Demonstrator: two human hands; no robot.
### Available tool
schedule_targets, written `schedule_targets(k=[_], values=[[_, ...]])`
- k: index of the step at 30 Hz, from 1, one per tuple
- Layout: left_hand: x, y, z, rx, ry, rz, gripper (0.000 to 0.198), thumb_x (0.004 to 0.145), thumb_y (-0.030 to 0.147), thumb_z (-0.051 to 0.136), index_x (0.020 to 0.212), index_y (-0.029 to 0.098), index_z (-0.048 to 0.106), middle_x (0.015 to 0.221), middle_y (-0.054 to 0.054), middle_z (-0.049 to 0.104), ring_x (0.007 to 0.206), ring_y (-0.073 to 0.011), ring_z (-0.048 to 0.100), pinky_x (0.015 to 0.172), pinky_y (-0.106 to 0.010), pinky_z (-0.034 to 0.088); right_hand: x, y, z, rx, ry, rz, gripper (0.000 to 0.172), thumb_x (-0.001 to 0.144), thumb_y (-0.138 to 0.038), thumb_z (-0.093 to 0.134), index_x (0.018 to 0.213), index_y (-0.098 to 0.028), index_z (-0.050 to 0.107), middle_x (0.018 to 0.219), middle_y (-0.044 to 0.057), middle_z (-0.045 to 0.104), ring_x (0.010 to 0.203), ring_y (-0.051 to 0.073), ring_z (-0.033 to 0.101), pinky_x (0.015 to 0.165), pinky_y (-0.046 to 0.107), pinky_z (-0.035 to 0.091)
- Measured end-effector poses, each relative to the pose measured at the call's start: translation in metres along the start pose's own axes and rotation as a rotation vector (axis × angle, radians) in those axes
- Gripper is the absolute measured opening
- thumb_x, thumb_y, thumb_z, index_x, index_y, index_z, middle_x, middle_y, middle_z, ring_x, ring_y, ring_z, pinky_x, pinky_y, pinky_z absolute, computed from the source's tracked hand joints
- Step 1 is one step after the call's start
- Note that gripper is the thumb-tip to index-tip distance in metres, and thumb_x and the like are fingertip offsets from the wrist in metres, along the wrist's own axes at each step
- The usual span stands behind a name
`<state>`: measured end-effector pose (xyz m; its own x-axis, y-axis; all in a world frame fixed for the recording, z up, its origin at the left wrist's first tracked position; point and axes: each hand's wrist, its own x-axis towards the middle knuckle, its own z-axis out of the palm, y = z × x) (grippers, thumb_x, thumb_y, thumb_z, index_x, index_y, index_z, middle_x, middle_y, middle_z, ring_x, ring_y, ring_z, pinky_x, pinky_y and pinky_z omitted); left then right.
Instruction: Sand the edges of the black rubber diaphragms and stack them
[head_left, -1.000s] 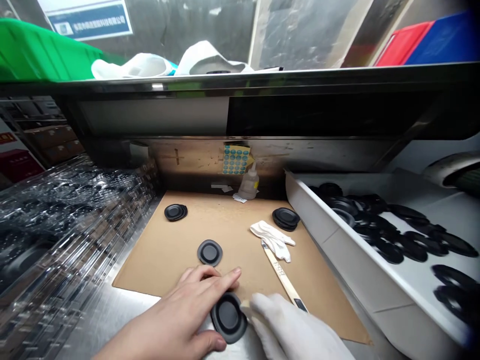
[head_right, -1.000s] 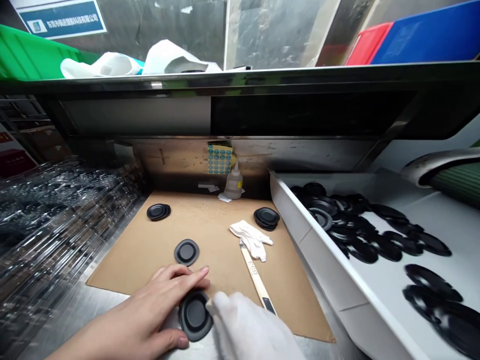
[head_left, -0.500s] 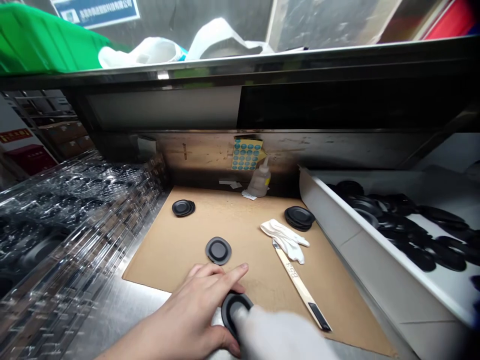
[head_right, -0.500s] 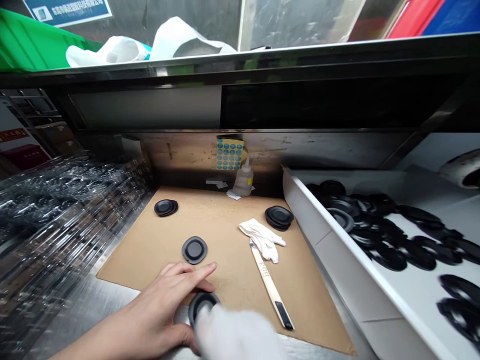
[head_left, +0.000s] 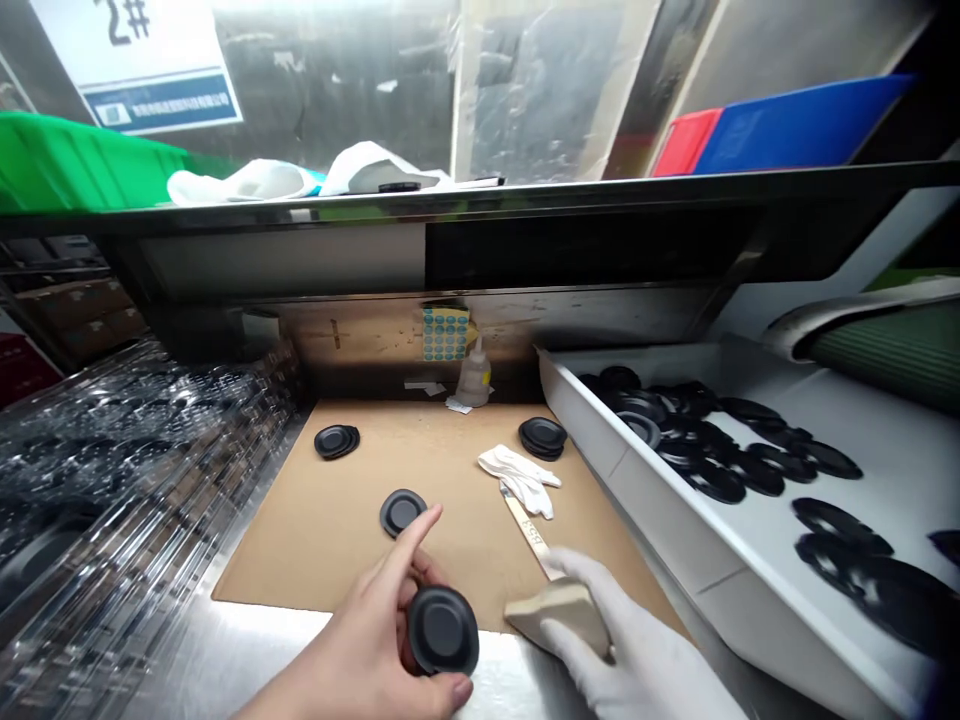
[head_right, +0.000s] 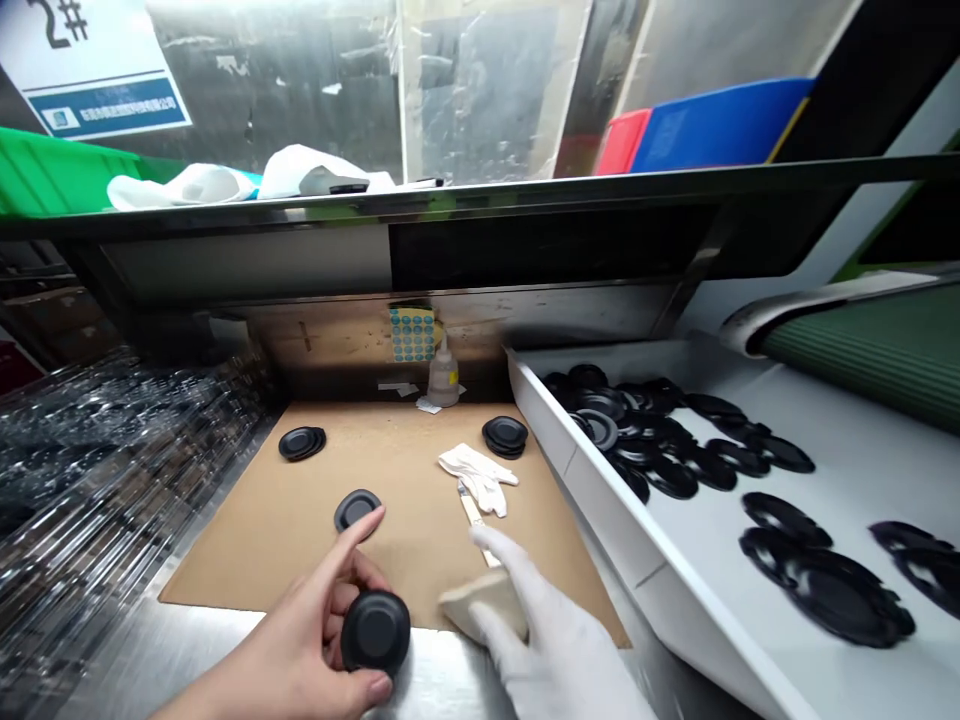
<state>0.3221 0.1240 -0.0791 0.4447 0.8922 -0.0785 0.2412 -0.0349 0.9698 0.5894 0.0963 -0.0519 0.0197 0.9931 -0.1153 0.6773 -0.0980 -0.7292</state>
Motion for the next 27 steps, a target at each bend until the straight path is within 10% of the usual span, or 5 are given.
schedule_targets(k=[11,27], values=[[0.012,-0.018,0.000,-0.152,-0.050,-0.152,0.152,0.052,0.030,0.104,0.170,0.038,0.009,0.121,-0.006,0.060,0.080,-0.0168,0.065,0.062,-0.023,0.049,0.042,-0.040,0.050,0.221,-0.188,-0.434,0.020,0.092,-0.030,0.055,0.086,-0.024,0.073,0.090,0.001,0.077,0.086,0.021,0.069,0.085,0.034,0.049],[0.009,-0.032,0.000,-0.019,-0.050,-0.061,0.144,0.057,0.040,0.104,0.170,0.038,0.016,0.119,-0.005,0.063,0.071,-0.0116,0.055,0.064,-0.024,0.051,0.030,-0.056,0.029,0.051,-0.202,-0.538,0.015,0.089,-0.039,0.069,0.094,-0.028,0.079,0.082,0.002,0.075,0.085,0.024,0.071,0.077,0.029,0.057]])
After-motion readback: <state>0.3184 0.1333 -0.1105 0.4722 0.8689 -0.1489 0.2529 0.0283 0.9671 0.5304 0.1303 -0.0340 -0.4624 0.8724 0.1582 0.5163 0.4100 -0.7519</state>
